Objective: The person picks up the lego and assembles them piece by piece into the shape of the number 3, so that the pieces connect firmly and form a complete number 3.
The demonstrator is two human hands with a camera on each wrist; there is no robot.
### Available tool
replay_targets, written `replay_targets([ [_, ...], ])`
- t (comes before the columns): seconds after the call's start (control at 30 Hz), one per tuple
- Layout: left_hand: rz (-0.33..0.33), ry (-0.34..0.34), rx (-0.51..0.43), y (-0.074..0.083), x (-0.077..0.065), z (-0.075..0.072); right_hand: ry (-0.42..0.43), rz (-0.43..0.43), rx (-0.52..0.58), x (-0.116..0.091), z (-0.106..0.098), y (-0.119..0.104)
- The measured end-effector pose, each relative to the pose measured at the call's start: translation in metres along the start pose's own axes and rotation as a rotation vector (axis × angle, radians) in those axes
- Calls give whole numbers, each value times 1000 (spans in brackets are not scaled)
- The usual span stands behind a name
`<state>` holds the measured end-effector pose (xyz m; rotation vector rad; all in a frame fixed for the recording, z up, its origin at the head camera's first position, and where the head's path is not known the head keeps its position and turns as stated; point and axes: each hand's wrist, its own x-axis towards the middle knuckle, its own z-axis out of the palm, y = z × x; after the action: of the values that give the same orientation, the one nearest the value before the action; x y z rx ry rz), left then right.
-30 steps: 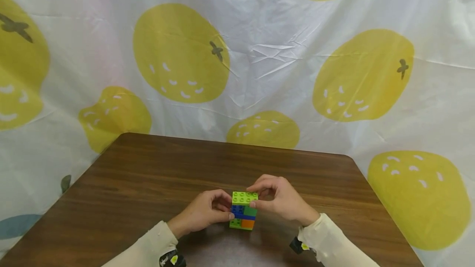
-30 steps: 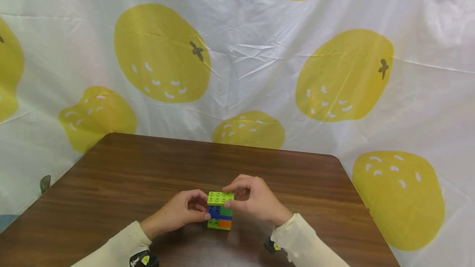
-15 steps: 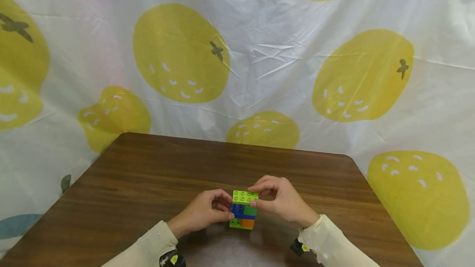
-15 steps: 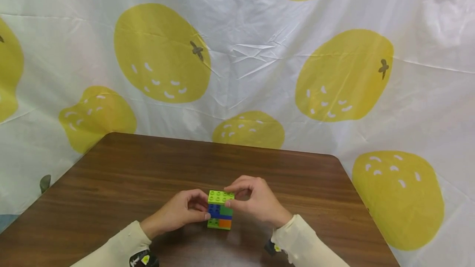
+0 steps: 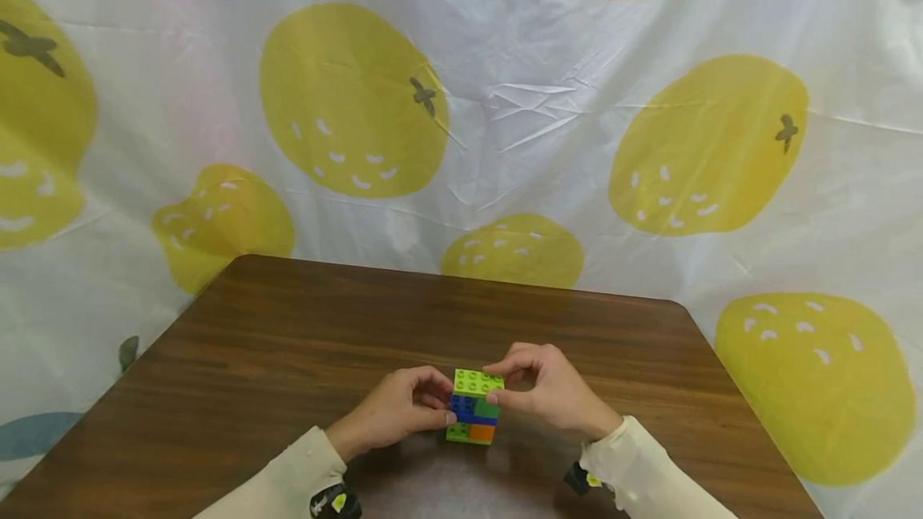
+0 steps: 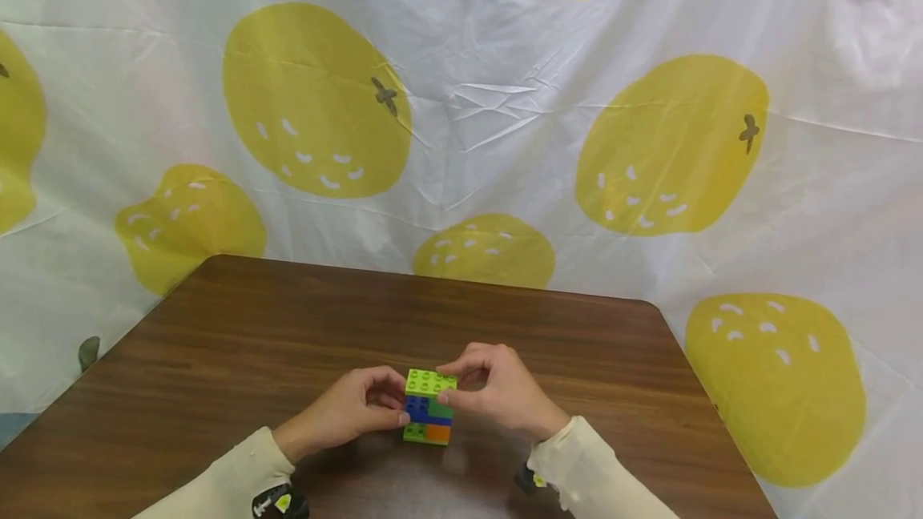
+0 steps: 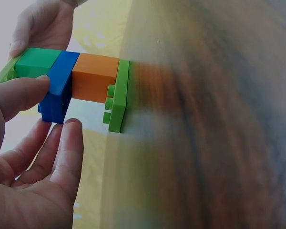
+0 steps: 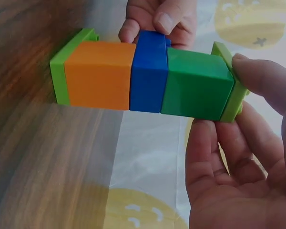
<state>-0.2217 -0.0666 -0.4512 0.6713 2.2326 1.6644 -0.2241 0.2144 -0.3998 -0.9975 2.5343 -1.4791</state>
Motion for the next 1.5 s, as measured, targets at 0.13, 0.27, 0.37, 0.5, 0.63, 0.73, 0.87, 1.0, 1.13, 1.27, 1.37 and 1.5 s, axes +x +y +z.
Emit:
replay_targets([
  [0.13,0,-1,4,0,1,0,-20,5,-33,1,-3,-2],
  [0.27,2,5,13,1,3,-1,-37,10,-51,3,-5,-5],
  [0.37,5,8,24,3,4,-1,-42,12,-58,5,-6,-7],
  [0.5,10,13,40,4,5,-2,-46,24,-61,5,-6,-7],
  [0.63,12,15,43,4,3,-3,-58,42,-57,6,-6,-8],
  [0.73,2,13,34,4,2,-3,-71,61,-28,6,-4,-9],
  [0.87,-5,13,25,5,1,-3,-63,69,-5,5,-1,-8],
  [1.0,5,13,36,5,2,-3,-29,56,3,2,0,-6],
  [1.13,4,15,39,5,1,-2,-13,40,23,-1,3,-3],
  [1.27,4,15,30,5,1,-2,1,38,21,-3,6,-1],
  [1.37,2,16,16,6,-1,-1,7,33,3,-4,7,0],
  [1.5,-8,16,4,4,-3,1,-4,25,-16,-8,10,5],
])
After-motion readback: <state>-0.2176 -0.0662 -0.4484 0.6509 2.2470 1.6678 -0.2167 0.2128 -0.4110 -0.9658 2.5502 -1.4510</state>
